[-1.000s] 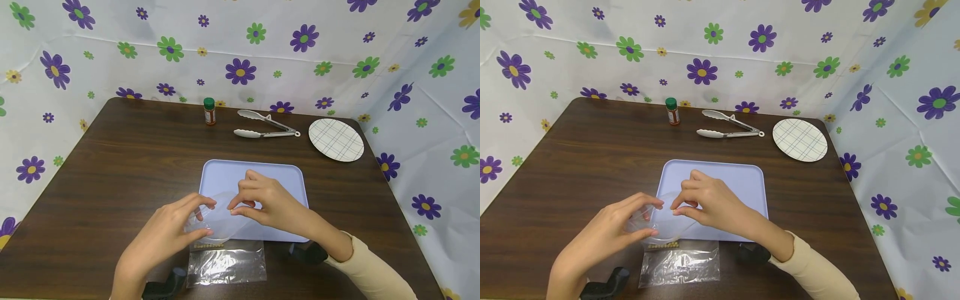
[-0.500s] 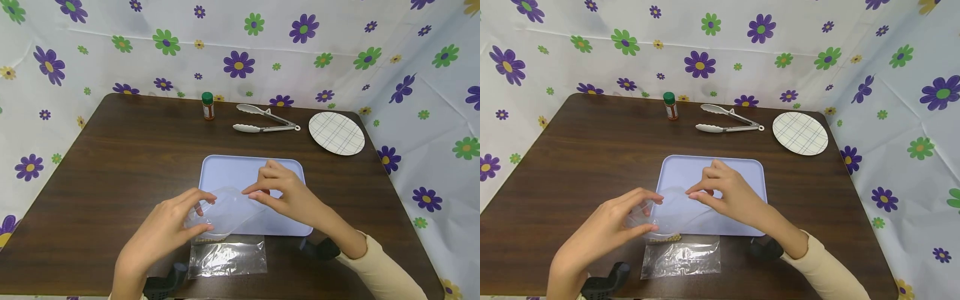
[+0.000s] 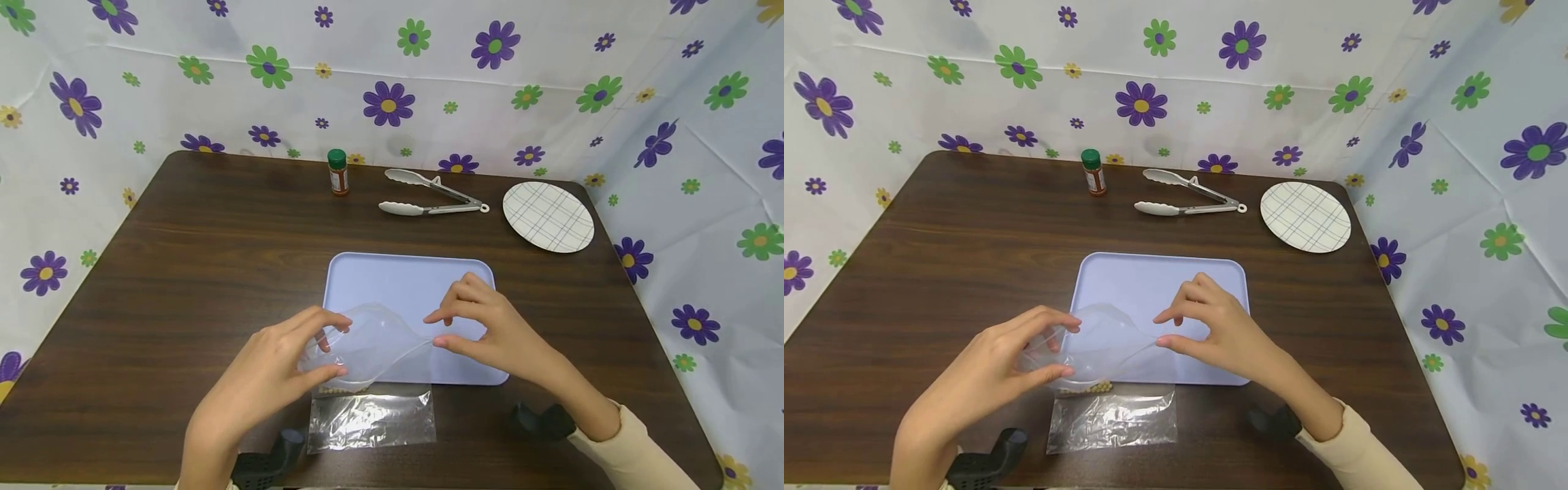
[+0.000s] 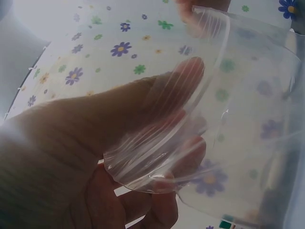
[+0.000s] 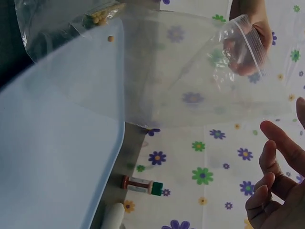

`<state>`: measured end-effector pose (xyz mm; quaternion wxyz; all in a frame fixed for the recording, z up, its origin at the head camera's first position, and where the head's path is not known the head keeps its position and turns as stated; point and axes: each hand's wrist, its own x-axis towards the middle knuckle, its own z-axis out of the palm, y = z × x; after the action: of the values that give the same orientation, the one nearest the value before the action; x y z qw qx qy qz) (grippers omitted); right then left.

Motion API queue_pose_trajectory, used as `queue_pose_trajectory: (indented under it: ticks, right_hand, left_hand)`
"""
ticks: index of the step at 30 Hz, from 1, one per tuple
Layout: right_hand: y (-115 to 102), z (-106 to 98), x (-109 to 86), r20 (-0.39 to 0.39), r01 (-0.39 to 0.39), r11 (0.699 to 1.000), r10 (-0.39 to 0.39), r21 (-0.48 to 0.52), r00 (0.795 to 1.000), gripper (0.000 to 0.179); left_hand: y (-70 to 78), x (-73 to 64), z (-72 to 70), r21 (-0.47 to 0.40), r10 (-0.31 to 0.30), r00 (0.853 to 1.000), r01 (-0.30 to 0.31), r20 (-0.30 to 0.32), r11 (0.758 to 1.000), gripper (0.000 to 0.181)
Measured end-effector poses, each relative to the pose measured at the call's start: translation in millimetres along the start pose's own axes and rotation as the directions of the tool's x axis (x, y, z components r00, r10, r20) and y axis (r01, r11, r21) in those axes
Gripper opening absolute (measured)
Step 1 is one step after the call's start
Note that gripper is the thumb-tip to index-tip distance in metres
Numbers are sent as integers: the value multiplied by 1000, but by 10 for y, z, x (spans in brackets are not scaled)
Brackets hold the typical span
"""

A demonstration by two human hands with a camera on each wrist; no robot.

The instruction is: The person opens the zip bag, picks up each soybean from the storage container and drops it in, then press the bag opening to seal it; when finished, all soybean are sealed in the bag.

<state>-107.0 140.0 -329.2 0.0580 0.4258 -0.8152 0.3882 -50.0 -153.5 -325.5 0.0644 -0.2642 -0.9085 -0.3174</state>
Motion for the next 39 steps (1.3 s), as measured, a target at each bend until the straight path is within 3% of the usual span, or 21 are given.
queue_pose_trajectory:
  ticks: [5,10,17,21,25,28,33,39]
  right_hand:
    - [31,80,-3,10,53,998,-53,-31,999,18]
    - [50,125,17,-34,103,993,-105,-58,994,12]
    - [47,84,29,-83,72,997,-73,-19,994,9]
    - [34,17,41,-113,66,997,-61,46,992,1]
    - [15,-51,56,-148,94,990,-77,110,986,20]
    - [-9,-108,46,-165,96,983,-70,154,984,25]
    - [-70,-215,12,-185,93,973,-53,212,981,20]
    - [-231,-311,-1,-230,157,930,-82,333,970,11]
  left_hand:
    - [13,5,-3,-13,19,1000,-19,-15,1000,48]
    - [28,17,-9,-17,26,999,-26,-22,1000,45]
    - [19,1,-35,-67,-5,1000,4,-13,998,32]
    - [-12,-7,-50,-106,59,998,-62,-38,992,34]
    - [-22,2,-49,-152,145,986,-156,-83,976,35]
    - [-3,28,-32,-217,209,966,-239,-150,946,29]
    - [44,82,-19,-320,259,904,-371,-340,872,40]
    - [99,114,-24,-456,254,836,-490,-486,743,50]
